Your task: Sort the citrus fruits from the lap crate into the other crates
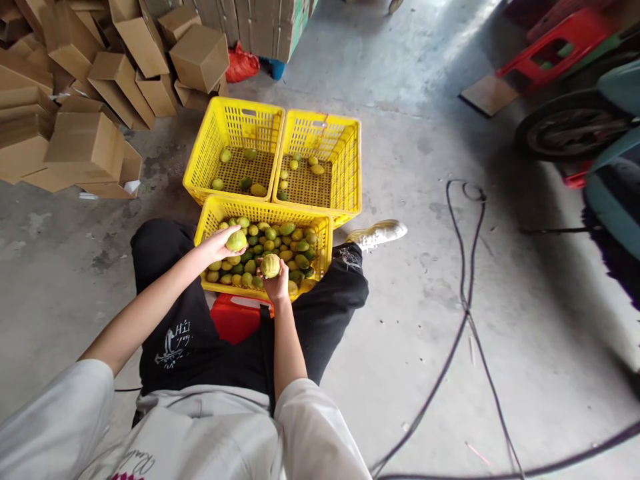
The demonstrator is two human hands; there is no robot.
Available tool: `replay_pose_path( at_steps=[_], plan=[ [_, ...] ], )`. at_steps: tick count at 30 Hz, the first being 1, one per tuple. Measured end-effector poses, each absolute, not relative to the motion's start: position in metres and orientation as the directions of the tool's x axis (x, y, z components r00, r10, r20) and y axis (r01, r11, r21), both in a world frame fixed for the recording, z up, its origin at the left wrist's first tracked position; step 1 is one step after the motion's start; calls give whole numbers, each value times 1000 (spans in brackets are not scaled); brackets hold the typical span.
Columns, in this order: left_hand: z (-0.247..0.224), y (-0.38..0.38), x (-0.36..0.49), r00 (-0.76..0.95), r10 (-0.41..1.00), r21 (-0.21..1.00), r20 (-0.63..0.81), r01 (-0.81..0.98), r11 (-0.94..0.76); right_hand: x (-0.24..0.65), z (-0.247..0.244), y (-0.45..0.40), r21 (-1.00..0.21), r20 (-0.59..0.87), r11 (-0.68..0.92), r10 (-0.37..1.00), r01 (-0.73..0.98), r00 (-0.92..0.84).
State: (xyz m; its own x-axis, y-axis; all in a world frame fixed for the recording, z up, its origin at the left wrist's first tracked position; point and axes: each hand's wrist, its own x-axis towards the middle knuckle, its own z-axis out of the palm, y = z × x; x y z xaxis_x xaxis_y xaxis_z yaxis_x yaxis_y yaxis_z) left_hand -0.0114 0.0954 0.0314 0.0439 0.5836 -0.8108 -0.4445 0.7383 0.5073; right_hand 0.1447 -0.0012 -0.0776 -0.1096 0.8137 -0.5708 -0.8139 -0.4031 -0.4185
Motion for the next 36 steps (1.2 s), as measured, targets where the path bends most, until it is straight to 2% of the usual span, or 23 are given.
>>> replay_pose_path(
  at_steps=[4,7,11,15,19,23,27,32,36],
  plan=[
    [34,94,-13,89,610,559,-787,-315,767,144,-81,-3,-400,-587,-386,805,-831,-90],
    [38,92,-13,112,639,591,-761,-285,754,143,-87,-4,-375,-637,-368,769,-851,-52],
    [42,90,-12,123,656,607,-745,-285,742,142,-89,-3,-360,-677,-363,735,-859,-27],
    [37,92,-13,86,638,592,-765,-297,750,143,-87,-3,-341,-697,-428,713,-837,-80],
    [31,93,-15,48,625,582,-779,-318,749,145,-84,-4,-360,-686,-472,719,-805,-114],
    [32,94,-14,79,610,559,-789,-319,765,147,-83,-4,-354,-663,-471,736,-808,-137],
    [35,94,-14,87,615,553,-784,-354,755,146,-84,-4,-345,-681,-438,726,-830,-100],
    [36,96,-15,35,596,546,-802,-361,756,141,-87,-5,-380,-655,-411,752,-829,-72],
    [38,96,-14,-22,577,544,-817,-364,756,141,-92,-5,-393,-695,-404,719,-826,-20]
  ],
)
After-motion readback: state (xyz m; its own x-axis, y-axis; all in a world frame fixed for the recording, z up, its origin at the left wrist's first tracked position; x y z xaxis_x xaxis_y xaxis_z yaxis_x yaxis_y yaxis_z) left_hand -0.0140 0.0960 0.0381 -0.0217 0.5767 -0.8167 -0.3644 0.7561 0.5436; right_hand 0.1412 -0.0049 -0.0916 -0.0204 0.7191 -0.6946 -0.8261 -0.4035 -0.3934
